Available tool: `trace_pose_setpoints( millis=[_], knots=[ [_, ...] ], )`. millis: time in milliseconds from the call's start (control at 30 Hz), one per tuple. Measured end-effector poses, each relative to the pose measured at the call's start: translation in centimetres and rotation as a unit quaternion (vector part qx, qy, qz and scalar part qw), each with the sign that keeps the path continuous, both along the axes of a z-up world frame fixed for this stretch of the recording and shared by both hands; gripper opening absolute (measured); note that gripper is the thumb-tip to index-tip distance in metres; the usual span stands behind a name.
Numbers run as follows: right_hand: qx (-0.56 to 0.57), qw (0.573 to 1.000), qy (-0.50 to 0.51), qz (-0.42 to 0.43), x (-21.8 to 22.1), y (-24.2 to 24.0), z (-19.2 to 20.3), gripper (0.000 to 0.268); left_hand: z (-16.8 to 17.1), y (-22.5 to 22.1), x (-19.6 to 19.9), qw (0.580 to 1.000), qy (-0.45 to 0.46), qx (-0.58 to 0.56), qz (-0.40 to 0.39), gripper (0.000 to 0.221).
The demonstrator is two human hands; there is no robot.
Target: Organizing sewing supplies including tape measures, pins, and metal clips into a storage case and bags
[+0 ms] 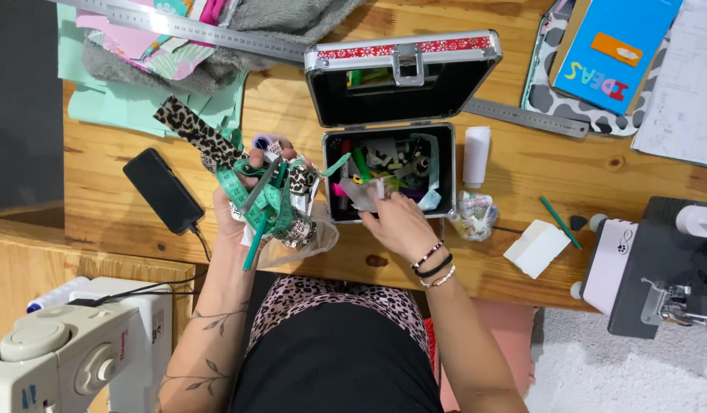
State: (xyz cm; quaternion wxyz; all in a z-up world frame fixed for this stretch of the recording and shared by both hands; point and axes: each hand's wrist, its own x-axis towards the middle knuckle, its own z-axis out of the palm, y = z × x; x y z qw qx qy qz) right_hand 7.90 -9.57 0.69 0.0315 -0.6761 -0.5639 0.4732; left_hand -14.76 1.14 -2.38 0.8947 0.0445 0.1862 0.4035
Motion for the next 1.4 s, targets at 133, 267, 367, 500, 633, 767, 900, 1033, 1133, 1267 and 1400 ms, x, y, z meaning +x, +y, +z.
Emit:
trace_pose_setpoints(
  millis=[133,267,367,500,633,767,900,1033,1133,1267,1400],
  knots=[
    [0.001,1.000,-0.018,-0.002,1.1,-0.4,-4.1,0.039,0.2,0.0,0.1,1.000,-0.008,-0.002,0.002,0.025],
    [0.051,0.994,-0.050,-0.079,3.0,-0.1,-4.4,0.023,1.1,-0.1,0.3,1.000,0.007,0.031,-0.002,0.026],
    [0.157,0.973,-0.070,-0.155,4.5,0.0,-4.5,0.025,1.6,-0.4,-0.3,0.999,0.009,0.031,0.004,0.026],
    [0.276,0.932,-0.081,-0.221,6.2,-0.1,-3.1,0.030,2.2,-0.4,-0.6,1.000,0.003,0.031,0.003,0.026],
    [0.312,0.920,-0.071,-0.226,5.6,-0.1,-3.9,0.031,2.8,-0.5,-0.4,0.999,0.001,0.031,0.009,0.026],
    [0.198,0.971,-0.099,-0.092,3.7,0.4,-7.8,0.039,3.4,-0.5,-0.2,0.999,-0.002,0.032,0.010,0.026],
    [0.073,0.983,-0.147,0.085,2.9,1.2,-20.3,0.078,3.9,-0.7,-0.3,0.999,-0.006,0.031,0.009,0.026],
    [0.155,0.956,-0.219,0.116,1.8,4.8,-9.1,0.079,4.8,-0.9,-0.8,0.999,-0.005,0.034,0.008,0.026],
    [0.186,0.948,-0.235,0.110,3.2,4.8,-12.2,0.070,5.4,-1.0,-0.9,0.999,-0.009,0.037,0.007,0.026],
    [0.288,0.891,-0.349,0.043,6.8,3.7,-16.2,0.036,6.2,-1.2,-1.3,0.999,-0.008,0.040,0.019,0.026],
    [0.231,0.932,-0.279,0.003,7.0,2.8,-11.3,0.044,6.8,-1.4,-1.4,0.999,-0.009,0.039,0.024,0.025]
  ],
)
